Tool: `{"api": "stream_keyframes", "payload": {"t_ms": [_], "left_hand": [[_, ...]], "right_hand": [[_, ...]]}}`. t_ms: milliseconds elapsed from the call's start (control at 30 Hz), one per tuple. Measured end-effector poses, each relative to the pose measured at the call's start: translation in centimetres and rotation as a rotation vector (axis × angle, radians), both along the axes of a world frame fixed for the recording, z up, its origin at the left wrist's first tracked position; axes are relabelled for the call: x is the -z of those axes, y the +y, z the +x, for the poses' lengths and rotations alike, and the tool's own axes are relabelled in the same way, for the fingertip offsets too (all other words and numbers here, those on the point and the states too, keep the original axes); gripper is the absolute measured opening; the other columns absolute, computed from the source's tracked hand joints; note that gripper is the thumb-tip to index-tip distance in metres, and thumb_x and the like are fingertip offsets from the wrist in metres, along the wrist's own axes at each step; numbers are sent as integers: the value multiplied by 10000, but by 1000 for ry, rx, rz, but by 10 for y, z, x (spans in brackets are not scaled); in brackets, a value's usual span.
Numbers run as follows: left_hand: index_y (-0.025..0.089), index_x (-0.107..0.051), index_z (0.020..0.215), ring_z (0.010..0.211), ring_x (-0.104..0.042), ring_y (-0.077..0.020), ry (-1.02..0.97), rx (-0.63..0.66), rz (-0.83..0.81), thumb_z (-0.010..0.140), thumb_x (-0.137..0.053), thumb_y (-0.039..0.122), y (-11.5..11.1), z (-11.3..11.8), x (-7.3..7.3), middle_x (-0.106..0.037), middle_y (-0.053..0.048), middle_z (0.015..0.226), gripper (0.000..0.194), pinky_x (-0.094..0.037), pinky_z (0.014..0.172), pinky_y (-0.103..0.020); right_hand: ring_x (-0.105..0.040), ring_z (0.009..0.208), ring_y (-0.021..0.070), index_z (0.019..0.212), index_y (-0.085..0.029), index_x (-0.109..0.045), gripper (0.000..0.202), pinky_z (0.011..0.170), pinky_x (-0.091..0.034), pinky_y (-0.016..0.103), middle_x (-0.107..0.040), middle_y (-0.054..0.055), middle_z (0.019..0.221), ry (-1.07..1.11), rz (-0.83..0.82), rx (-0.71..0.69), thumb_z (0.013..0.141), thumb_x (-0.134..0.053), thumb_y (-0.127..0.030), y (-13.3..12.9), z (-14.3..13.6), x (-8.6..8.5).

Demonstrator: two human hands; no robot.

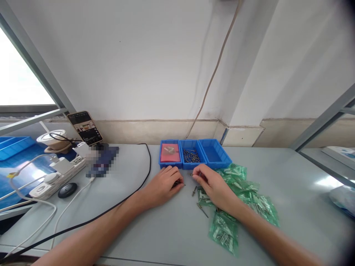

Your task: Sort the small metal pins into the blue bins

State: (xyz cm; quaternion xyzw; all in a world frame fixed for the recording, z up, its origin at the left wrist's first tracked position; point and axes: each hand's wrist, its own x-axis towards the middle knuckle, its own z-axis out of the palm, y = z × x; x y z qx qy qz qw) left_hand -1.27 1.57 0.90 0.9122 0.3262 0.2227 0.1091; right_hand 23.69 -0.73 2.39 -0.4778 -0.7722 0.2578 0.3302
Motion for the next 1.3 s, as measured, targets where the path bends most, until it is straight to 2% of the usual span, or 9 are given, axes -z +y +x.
{"api": "stream_keyframes", "payload": {"t_ms": [167, 333, 533, 633, 733, 933, 1133, 1200, 1300], "left_hand": [[211, -603, 1021, 984, -574, -212, -10, 19, -8, 1096, -595, 253, 1, 0, 1, -649, -34, 1050, 86, -460, 889, -346], [211, -610, 1040, 977, -571, -215, -2, 9, 18, 1089, -608, 257, 0, -1, 2, -643, -36, 1048, 67, -459, 868, -338], [207, -608, 1049, 954, -566, -222, 61, 2, 120, 1097, -586, 282, 0, 0, 1, -638, -48, 1042, 92, -452, 855, -356], [208, -609, 1047, 942, -567, -226, 82, -7, 151, 1101, -576, 301, 0, 0, 1, -637, -52, 1032, 113, -449, 849, -364], [204, -617, 1044, 928, -565, -234, 135, -16, 210, 1110, -559, 354, 0, 0, 0, -634, -62, 1028, 173, -445, 841, -379], [205, -623, 1018, 914, -569, -245, 175, -24, 293, 1118, -535, 394, -1, 0, -3, -626, -75, 1006, 231, -437, 812, -391], [202, -610, 998, 892, -577, -240, 213, -53, 303, 1118, -530, 397, -1, 1, -4, -629, -71, 994, 242, -438, 805, -386], [199, -603, 1001, 902, -584, -239, 202, -55, 286, 1116, -536, 388, -1, 1, -2, -628, -67, 994, 232, -440, 812, -386], [200, -603, 1016, 919, -594, -234, 161, -45, 250, 1113, -548, 372, 0, 0, -1, -627, -61, 1004, 205, -441, 818, -384]], "right_hand": [[-619, 863, 234, 1038, -261, -691, 207, 784, -491, 357, -691, 23, 938, 323, -117, 62, 1025, -642, -462, 6, 7, -3], [-626, 823, 228, 1050, -272, -740, 267, 761, -519, 373, -746, 48, 1039, 367, -96, 117, 1023, -620, -509, 5, 8, -3], [-646, 826, 219, 1095, -281, -728, 257, 784, -553, 374, -736, 56, 1122, 400, -109, 82, 1030, -609, -499, 3, 6, -3], [-644, 879, 233, 1034, -279, -737, 206, 818, -537, 375, -709, 50, 1050, 351, -37, 81, 1011, -658, -467, 3, 6, -4], [-629, 832, 222, 949, -272, -732, 194, 798, -522, 362, -676, 30, 941, 359, -15, 81, 960, -732, -465, 2, 4, -7], [-497, 522, 138, 848, -250, -612, 423, 523, -389, 278, -550, -53, 654, 504, -266, 129, 955, -686, -653, 0, 2, -12], [-387, 436, 84, 726, -230, -522, 526, 440, -292, 233, -478, -74, 593, 683, -364, 186, 924, -733, -669, 3, 4, -14], [-421, 443, 89, 800, -220, -611, 478, 439, -316, 235, -525, -59, 619, 722, -364, 207, 916, -749, -662, 4, 4, -14], [-567, 553, 144, 1151, -221, -720, 491, 506, -462, 277, -679, 8, 789, 773, -318, 201, 911, -761, -647, 4, 4, -15]]}}
